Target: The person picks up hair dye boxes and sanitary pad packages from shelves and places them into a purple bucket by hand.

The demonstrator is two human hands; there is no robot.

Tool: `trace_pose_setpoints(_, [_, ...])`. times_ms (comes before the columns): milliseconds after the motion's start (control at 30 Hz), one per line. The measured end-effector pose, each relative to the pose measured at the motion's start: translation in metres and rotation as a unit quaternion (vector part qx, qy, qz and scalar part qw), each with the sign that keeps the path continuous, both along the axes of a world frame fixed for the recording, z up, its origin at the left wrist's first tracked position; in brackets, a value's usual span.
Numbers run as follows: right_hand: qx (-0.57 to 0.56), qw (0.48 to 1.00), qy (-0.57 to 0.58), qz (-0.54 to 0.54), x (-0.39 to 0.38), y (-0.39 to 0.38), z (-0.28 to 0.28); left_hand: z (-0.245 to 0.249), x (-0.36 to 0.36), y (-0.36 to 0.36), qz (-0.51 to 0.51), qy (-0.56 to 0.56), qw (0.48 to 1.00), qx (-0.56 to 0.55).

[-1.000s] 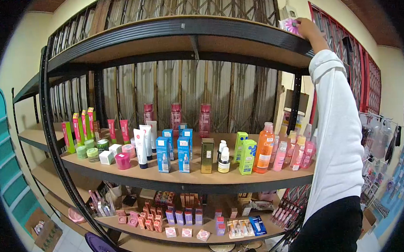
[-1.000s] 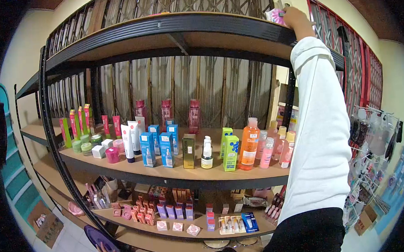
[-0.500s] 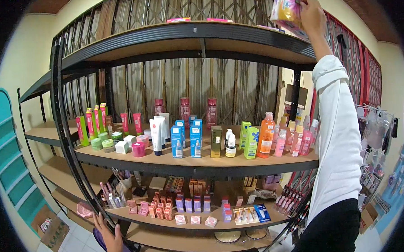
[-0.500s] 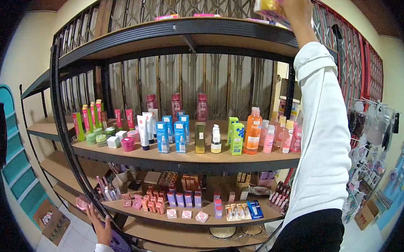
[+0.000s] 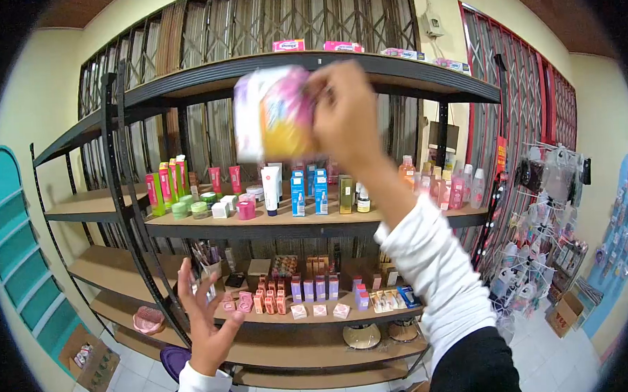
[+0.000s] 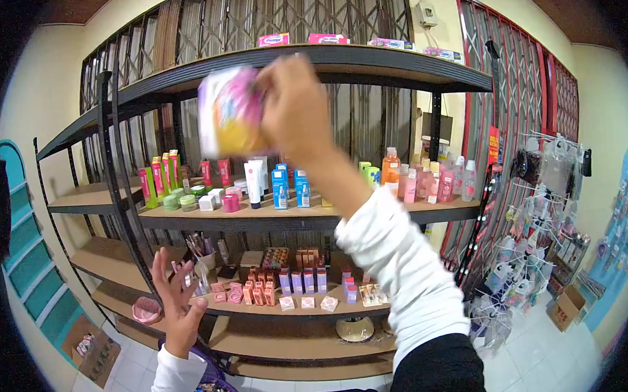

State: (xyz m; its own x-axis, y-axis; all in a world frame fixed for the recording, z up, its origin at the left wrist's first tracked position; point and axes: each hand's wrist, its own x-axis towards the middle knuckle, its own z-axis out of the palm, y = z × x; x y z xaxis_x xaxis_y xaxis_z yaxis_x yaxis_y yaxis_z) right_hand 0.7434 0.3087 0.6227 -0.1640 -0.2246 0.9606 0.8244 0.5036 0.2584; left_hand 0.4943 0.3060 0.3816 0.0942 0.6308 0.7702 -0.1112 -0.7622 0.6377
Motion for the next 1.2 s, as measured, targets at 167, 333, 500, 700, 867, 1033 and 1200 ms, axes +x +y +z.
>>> trace_pose_setpoints(167, [-0.2, 0.965, -0.015, 0.168, -0.084, -0.002, -0.099, 0.009, -0.007, -0.015, -0.095, -0.084, 0.991, -0.044])
trace_pose_setpoints(333, [-0.264, 0.934, -0.115, 0.213, -0.126, -0.012, -0.147, -0.021, -0.031, -0.02, -0.091, -0.182, 0.97, -0.136])
trace_pose_setpoints(500, [-0.273, 0.902, -0.25, 0.222, -0.147, -0.014, -0.171, -0.053, -0.052, -0.016, -0.123, -0.215, 0.959, -0.135])
trace_pose_setpoints(700, [-0.314, 0.869, -0.354, 0.147, -0.136, -0.012, -0.16, -0.061, -0.042, -0.021, -0.075, -0.19, 0.971, -0.123])
trace_pose_setpoints(867, [-0.284, 0.886, -0.361, 0.073, -0.073, -0.012, -0.096, -0.075, -0.017, -0.009, -0.127, -0.261, 0.941, -0.177])
trace_pose_setpoints(1033, [-0.114, 0.96, -0.226, -0.118, 0.064, 0.012, 0.025, -0.084, 0.026, 0.015, -0.167, -0.302, 0.921, -0.181])
trace_pose_setpoints(1200, [-0.053, 0.943, -0.115, -0.307, 0.234, 0.025, 0.138, -0.091, 0.085, 0.04, -0.168, -0.336, 0.907, -0.19])
